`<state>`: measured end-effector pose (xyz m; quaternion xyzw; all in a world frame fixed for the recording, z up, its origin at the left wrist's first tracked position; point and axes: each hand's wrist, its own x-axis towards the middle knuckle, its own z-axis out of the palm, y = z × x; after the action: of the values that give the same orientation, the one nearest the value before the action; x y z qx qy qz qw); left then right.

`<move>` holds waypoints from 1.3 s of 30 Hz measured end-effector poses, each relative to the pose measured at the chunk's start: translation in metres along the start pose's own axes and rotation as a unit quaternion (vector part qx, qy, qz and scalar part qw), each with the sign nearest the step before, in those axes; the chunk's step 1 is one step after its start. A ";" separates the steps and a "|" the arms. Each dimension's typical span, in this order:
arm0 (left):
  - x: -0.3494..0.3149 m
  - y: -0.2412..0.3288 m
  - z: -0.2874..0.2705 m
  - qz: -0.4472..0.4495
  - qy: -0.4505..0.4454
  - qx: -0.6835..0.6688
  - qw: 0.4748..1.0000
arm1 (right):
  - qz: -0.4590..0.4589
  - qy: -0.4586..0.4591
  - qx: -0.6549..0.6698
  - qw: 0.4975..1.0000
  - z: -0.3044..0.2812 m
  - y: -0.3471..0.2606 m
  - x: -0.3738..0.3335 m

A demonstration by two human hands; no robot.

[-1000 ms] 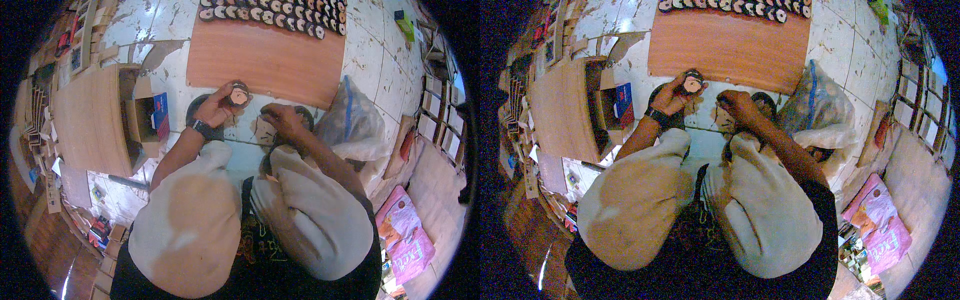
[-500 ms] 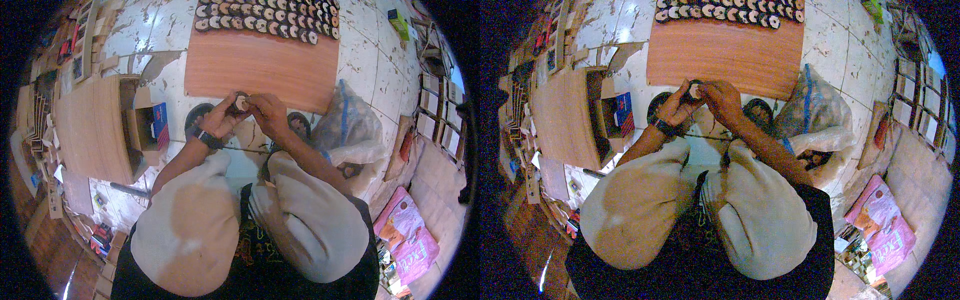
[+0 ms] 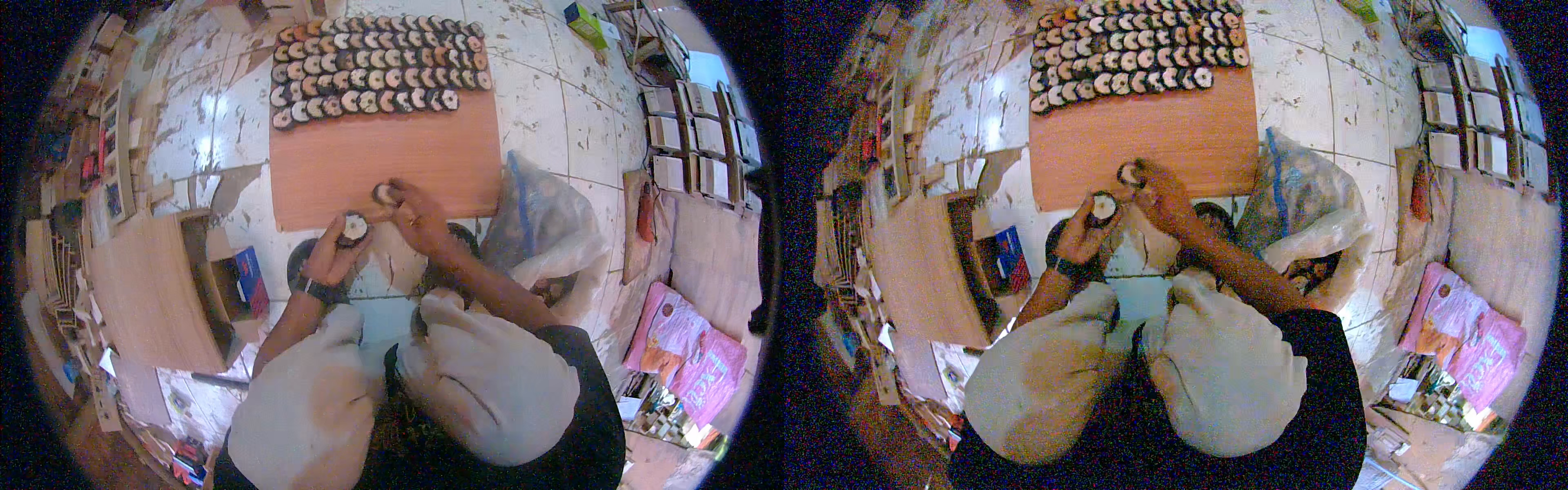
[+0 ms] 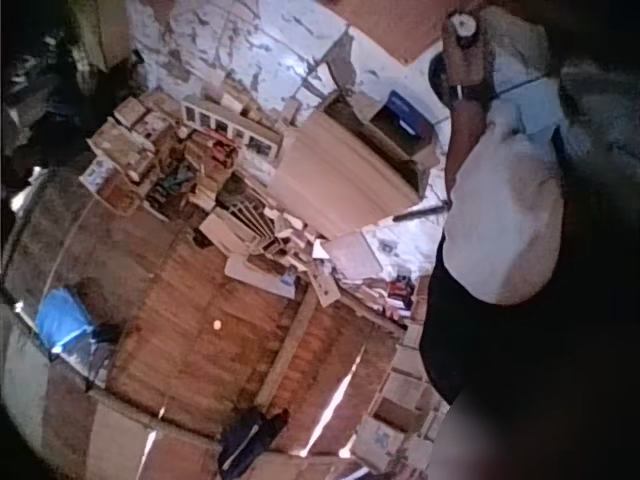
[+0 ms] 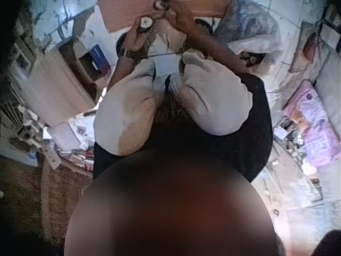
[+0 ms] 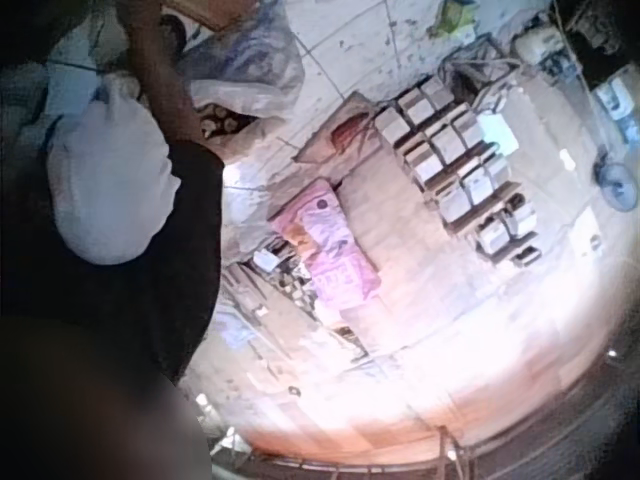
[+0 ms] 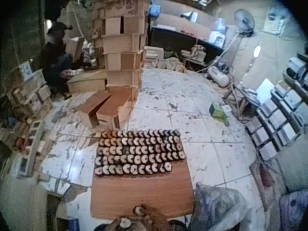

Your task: The person sits on the floor and repeatedly picks up small wooden discs from a plastic bag, then places them onto a wooden board in neat rows. They handle the discs one at a time, arranging them in a grid pattern.

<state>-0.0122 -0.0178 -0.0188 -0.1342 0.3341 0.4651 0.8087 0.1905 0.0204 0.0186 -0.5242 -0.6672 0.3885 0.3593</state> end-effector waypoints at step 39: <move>-0.013 0.008 -0.012 -0.033 -0.125 0.013 0.992 | -0.177 -0.577 -0.300 0.739 0.008 0.030 -0.081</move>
<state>-0.0283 -0.0282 -0.0181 -0.0749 0.2321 0.4471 0.8606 0.2111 -0.0558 -0.0175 -0.1525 -0.9098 0.3252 -0.2080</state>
